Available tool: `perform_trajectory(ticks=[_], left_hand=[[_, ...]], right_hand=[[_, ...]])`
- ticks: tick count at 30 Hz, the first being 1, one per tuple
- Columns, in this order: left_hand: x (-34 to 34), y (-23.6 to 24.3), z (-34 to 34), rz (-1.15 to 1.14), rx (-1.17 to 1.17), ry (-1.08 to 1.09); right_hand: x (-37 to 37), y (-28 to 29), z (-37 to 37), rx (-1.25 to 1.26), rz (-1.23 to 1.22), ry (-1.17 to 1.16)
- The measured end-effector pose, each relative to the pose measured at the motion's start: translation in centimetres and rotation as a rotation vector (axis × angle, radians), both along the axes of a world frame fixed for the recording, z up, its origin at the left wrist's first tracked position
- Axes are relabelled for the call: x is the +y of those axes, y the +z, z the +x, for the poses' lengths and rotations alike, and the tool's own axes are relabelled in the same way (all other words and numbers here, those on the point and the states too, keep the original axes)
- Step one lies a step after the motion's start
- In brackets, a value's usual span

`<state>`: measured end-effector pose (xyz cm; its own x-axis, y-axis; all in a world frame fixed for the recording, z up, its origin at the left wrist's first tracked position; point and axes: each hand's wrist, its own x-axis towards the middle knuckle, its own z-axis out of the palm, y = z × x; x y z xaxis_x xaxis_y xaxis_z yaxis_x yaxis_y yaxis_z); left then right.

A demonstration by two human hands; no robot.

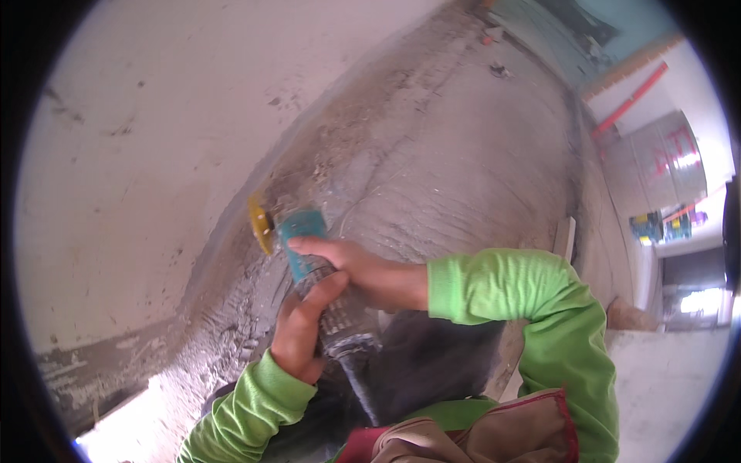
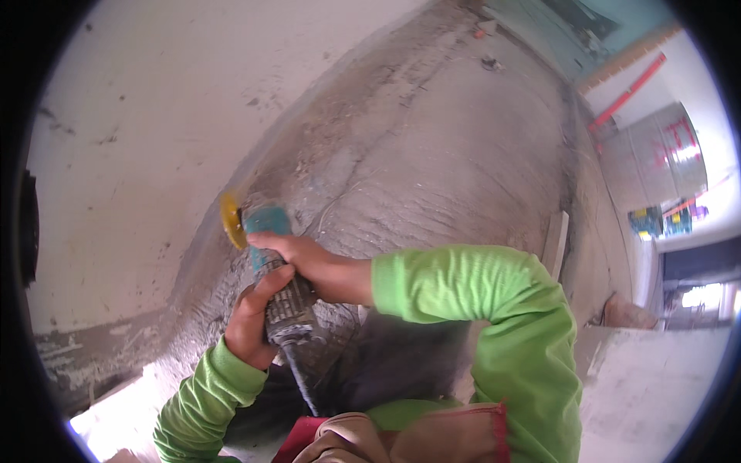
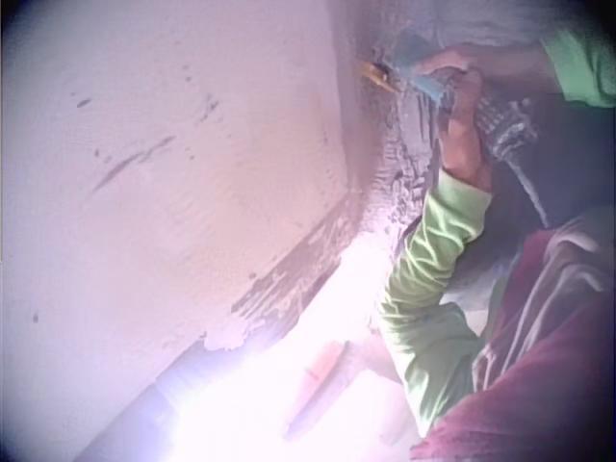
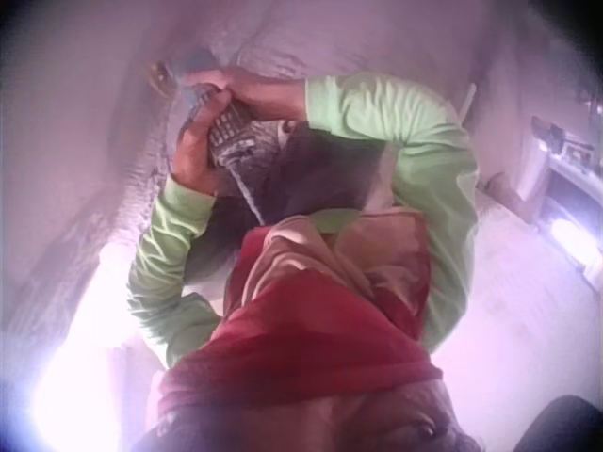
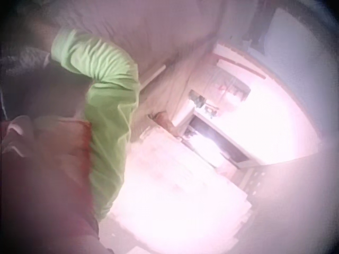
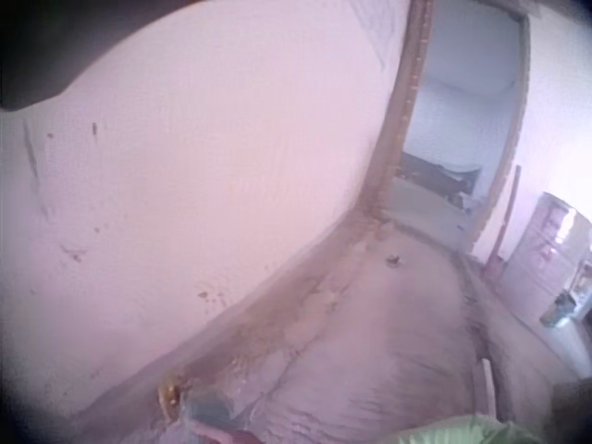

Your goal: The person uses an angle grinder with a yellow disc to grind a section of a concrete wall, moving the tool in circular motions to smooth the surface. The person remains kneeling throughout the task.

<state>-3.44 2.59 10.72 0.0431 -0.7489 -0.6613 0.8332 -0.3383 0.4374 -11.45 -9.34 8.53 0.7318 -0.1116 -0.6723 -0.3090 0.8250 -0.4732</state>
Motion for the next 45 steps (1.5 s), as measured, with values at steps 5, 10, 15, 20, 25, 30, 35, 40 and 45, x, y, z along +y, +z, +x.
perform_trajectory(ticks=[5,10,15,20,25,30,35,40,45], left_hand=[[0.4,-1.0,-0.2,0.016,-0.135,0.003],[0.2,-0.2,0.4,0.029,-0.031,-0.004],[0.2,0.0,0.0,-0.005,-0.07,0.007],[0.3,-0.5,0.2,0.001,-0.072,-0.016],[0.0,0.2,0.0,0.018,-0.015,-0.006],[-0.1,0.6,-0.3,-0.003,-0.011,0.019],[-0.2,0.3,-0.5,0.011,-0.067,0.054],[-0.1,0.3,-0.1,0.014,-0.087,0.017],[-0.4,0.5,-0.3,0.023,-0.1,0.028]], right_hand=[[0.4,-1.1,0.2,0.0,0.039,-0.038],[0.4,-0.5,0.1,-0.011,0.018,-0.037],[0.5,-1.4,-0.1,-0.032,0.014,-0.073],[0.3,-1.3,-0.3,-0.083,-0.008,-0.022],[0.3,-0.3,-0.7,-0.039,-0.015,-0.031],[0.7,-1.9,0.0,-0.073,-0.031,-0.064],[0.7,-2.5,0.3,-0.098,-0.045,-0.061],[0.6,-2.6,0.4,-0.094,-0.052,-0.043],[0.5,-2.5,0.3,-0.07,-0.054,-0.039]])
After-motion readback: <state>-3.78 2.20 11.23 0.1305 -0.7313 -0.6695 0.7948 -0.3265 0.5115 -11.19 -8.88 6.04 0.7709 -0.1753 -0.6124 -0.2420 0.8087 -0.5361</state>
